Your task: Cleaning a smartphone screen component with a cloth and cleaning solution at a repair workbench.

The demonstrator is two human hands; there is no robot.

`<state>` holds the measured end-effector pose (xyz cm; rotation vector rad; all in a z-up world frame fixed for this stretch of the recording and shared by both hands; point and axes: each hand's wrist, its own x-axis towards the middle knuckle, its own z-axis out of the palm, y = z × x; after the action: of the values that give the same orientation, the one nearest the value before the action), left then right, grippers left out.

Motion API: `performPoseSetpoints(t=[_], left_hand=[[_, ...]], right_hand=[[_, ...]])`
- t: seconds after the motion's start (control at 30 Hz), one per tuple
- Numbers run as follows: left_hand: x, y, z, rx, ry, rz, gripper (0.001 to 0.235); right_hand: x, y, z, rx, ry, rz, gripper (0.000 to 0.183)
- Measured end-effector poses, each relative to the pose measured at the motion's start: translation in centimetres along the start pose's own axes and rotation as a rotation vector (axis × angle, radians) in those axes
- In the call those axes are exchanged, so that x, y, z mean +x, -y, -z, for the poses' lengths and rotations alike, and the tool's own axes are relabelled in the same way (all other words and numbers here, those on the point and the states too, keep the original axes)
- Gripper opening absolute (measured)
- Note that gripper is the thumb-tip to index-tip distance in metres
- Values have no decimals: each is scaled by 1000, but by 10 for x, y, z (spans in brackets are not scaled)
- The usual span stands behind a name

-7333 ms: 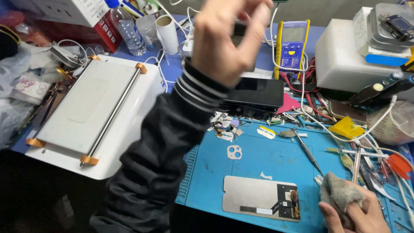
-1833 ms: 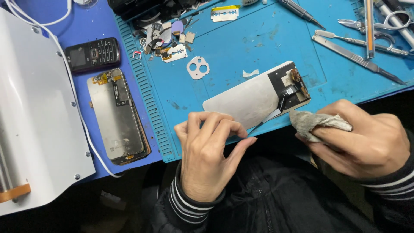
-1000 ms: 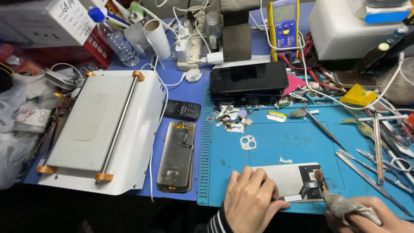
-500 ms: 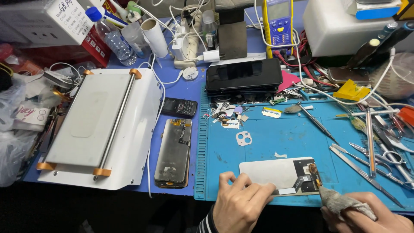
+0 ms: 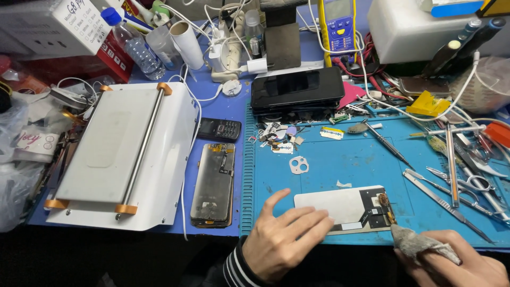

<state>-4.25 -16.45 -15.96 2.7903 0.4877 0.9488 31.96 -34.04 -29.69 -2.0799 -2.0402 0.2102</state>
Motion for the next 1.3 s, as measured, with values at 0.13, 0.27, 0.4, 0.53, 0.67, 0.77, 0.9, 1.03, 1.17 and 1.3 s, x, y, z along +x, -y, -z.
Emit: performPoseSetpoints(t=[0.13,0.27,0.4,0.53,0.67,0.77,0.9,1.03,1.17,1.3], left_hand=[[-5,2,-6,89,30,27,22],[-5,-4,-7,112,2,41,22],[-8,-9,-8,148,15,-5,16],[-4,-8,-3,175,15,-113,16],[-2,-4,0,179,38,-170,16],[1,-1,-2,190,21,-189,16],[4,1,-5,191,-6,-184,10],[10,-1,-4,173,-66,-139,10],[18,-2,3,146,-105,-141,17],[23,-2,4,207,-113,-166,26]], right_hand=[[1,8,7,16,-62,-12,28],[1,12,10,53,-91,47,28],[3,16,13,1,4,-37,29],[6,22,19,5,21,-17,28],[10,37,29,39,-42,18,27],[10,42,33,64,-82,37,26],[11,48,36,77,-78,60,24],[2,52,28,144,-150,89,22],[25,111,65,162,-184,149,23],[41,155,93,243,-256,228,27]])
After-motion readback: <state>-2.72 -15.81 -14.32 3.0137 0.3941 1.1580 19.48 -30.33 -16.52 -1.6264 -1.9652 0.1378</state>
